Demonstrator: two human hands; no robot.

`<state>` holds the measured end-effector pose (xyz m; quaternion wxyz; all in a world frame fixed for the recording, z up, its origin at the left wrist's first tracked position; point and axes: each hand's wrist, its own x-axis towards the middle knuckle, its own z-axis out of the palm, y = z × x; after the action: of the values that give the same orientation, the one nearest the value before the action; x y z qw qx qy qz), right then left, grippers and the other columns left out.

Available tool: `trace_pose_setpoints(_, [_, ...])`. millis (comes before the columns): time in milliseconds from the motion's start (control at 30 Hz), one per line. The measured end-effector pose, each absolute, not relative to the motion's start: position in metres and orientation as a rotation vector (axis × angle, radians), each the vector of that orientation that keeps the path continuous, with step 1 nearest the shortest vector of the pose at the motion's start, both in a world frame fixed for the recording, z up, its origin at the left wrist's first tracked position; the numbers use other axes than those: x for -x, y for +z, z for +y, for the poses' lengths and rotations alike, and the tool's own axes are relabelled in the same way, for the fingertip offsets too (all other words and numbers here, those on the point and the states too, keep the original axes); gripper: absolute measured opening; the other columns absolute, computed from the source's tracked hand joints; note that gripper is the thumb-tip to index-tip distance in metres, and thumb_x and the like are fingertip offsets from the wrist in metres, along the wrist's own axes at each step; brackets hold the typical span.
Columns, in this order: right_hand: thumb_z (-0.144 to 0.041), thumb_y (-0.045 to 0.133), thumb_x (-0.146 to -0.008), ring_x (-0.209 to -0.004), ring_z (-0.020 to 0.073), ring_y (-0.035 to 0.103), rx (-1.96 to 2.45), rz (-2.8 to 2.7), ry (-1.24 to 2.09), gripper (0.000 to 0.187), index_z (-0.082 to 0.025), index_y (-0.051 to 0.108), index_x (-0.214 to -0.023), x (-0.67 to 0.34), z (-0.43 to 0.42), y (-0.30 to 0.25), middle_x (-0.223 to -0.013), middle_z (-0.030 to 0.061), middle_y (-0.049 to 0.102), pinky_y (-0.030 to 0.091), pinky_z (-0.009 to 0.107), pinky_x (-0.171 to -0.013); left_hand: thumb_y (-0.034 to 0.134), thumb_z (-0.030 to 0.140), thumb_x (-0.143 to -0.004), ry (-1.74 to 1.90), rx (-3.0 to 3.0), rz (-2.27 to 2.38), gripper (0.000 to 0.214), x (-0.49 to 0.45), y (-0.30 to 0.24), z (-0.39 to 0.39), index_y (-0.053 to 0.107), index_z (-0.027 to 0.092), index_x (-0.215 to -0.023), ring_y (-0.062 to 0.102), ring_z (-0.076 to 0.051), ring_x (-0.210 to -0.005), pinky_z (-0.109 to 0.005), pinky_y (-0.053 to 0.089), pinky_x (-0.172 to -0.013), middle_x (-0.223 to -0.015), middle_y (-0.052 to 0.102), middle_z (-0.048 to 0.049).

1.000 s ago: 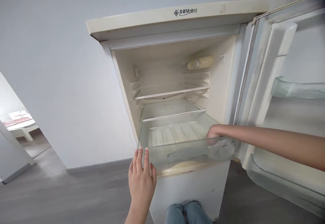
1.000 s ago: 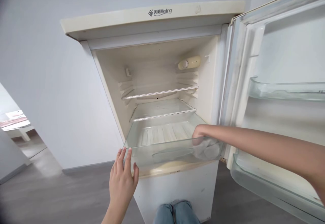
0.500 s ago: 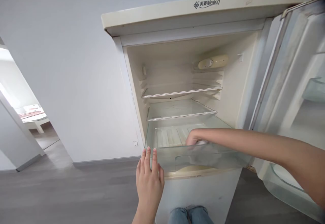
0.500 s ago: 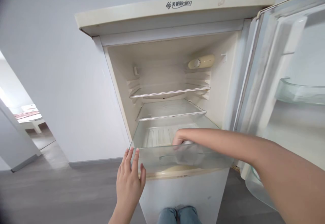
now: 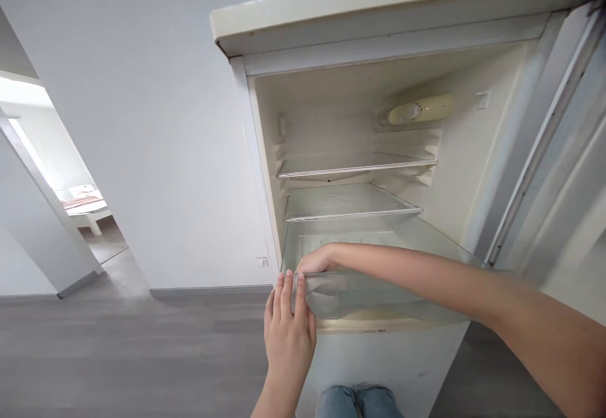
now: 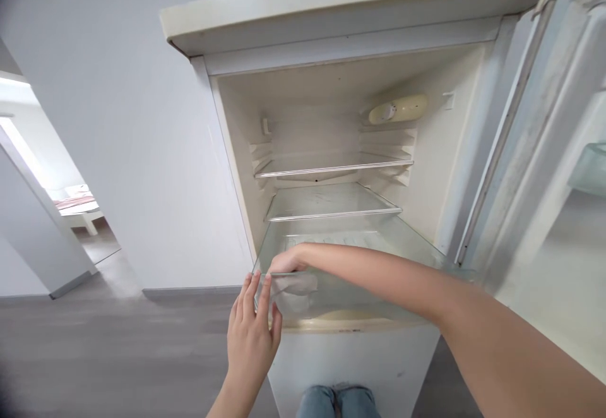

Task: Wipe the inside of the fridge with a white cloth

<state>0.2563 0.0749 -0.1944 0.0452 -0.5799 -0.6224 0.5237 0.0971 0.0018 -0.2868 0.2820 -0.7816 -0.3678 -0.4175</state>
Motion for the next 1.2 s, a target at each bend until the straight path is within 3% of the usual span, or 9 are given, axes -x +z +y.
trace_pose_setpoints(167, [-0.037, 0.050, -0.090, -0.083, 0.0120, 0.056, 1.630, -2.019, 1.331, 0.026, -0.017, 0.067, -0.093, -0.264, 0.043, -0.158, -0.090, -0.0005, 0.066, 0.046, 0.019, -0.070, 0.059, 0.012, -0.079, -1.114, 2.063, -0.948, 0.059, -0.098, -0.287, 0.004, 0.046, 0.013, -0.136, 0.050, -0.029, -0.130, -0.040, 0.050, -0.096, -0.135, 0.059, -0.0144])
trace_pose_setpoints(300, [-0.043, 0.039, -0.096, -0.080, 0.0179, 0.061, 1.700, -2.228, 0.729, 0.035, -0.020, 0.065, -0.102, -0.270, -0.019, -0.147, -0.092, 0.0030, 0.068, 0.047, 0.028, -0.071, 0.060, 0.013, -0.078, -1.107, 2.046, -0.932, 0.054, -0.098, -0.287, 0.005, 0.050, 0.012, -0.131, 0.050, -0.030, -0.129, -0.043, 0.048, -0.099, -0.134, 0.058, -0.0166])
trace_pose_setpoints(367, [-0.037, 0.035, -0.098, -0.101, 0.0216, 0.062, 1.628, -2.220, 0.329, 0.034, -0.027, 0.062, -0.116, -0.274, -0.053, -0.159, -0.111, 0.0033, 0.068, 0.048, 0.033, -0.086, 0.061, 0.014, -0.079, -1.108, 2.053, -0.937, 0.055, -0.097, -0.287, 0.005, 0.050, 0.012, -0.132, 0.049, -0.031, -0.129, -0.045, 0.047, -0.100, -0.135, 0.057, -0.0175])
trace_pose_setpoints(433, [-0.031, 0.034, -0.099, -0.123, 0.0214, 0.053, 1.569, -2.141, -0.049, 0.038, -0.031, 0.054, -0.131, -0.285, -0.079, -0.184, -0.134, 0.0019, 0.058, 0.044, 0.036, -0.100, 0.061, 0.015, -0.079, -1.121, 2.067, -0.950, 0.058, -0.098, -0.288, 0.005, 0.046, 0.012, -0.135, 0.048, -0.030, -0.131, -0.045, 0.048, -0.100, -0.137, 0.055, -0.0181])
trace_pose_setpoints(633, [-0.019, 0.045, -0.094, -0.137, 0.0236, 0.040, 1.559, -1.681, -0.986, 0.056, -0.026, 0.033, -0.149, -0.355, -0.111, -0.278, -0.144, 0.0078, 0.049, 0.034, 0.042, -0.113, 0.058, 0.018, -0.082, -1.149, 2.138, -1.020, 0.071, -0.109, -0.299, 0.003, 0.028, 0.011, -0.146, 0.032, -0.034, -0.143, -0.053, 0.045, -0.107, -0.147, 0.044, -0.0216])
trace_pose_setpoints(733, [-0.014, 0.045, -0.092, -0.142, 0.0256, 0.029, 1.567, -1.530, -1.166, 0.065, -0.025, 0.024, -0.153, -0.382, -0.113, -0.311, -0.149, 0.0094, 0.042, 0.026, 0.047, -0.117, 0.057, 0.023, -0.083, -1.182, 2.154, -1.043, 0.078, -0.117, -0.306, 0.003, 0.017, 0.008, -0.148, 0.022, -0.037, -0.147, -0.057, 0.042, -0.109, -0.153, 0.033, -0.0254])
trace_pose_setpoints(867, [-0.014, 0.042, -0.093, -0.145, 0.0232, 0.022, 1.463, -1.322, -1.327, 0.065, -0.021, 0.020, -0.154, -0.398, -0.105, -0.335, -0.157, 0.0071, 0.025, 0.018, 0.043, -0.121, 0.056, 0.031, -0.085, -1.182, 2.127, -1.064, 0.081, -0.125, -0.317, 0.008, 0.013, 0.005, -0.148, 0.016, -0.038, -0.148, -0.060, 0.038, -0.111, -0.159, 0.017, -0.0256])
trace_pose_setpoints(1000, [-0.017, 0.041, -0.093, -0.146, 0.0248, 0.019, 1.438, -1.169, -1.399, 0.064, -0.015, 0.020, -0.154, -0.404, -0.091, -0.346, -0.159, 0.0072, 0.020, 0.016, 0.041, -0.121, 0.055, 0.034, -0.085, -1.157, 2.069, -1.054, 0.083, -0.131, -0.325, 0.018, 0.012, 0.000, -0.147, 0.010, -0.039, -0.148, -0.061, 0.036, -0.112, -0.160, 0.004, -0.0248])
trace_pose_setpoints(1200, [-0.017, 0.043, -0.092, -0.147, 0.0279, 0.015, 1.513, -1.150, -1.405, 0.068, -0.014, 0.016, -0.154, -0.418, -0.070, -0.354, -0.160, 0.0103, 0.014, 0.018, 0.048, -0.120, 0.052, 0.036, -0.086, -1.138, 2.021, -1.058, 0.080, -0.144, -0.326, 0.042, 0.014, -0.001, -0.146, 0.007, -0.037, -0.149, -0.063, 0.037, -0.110, -0.159, 0.006, -0.0248])
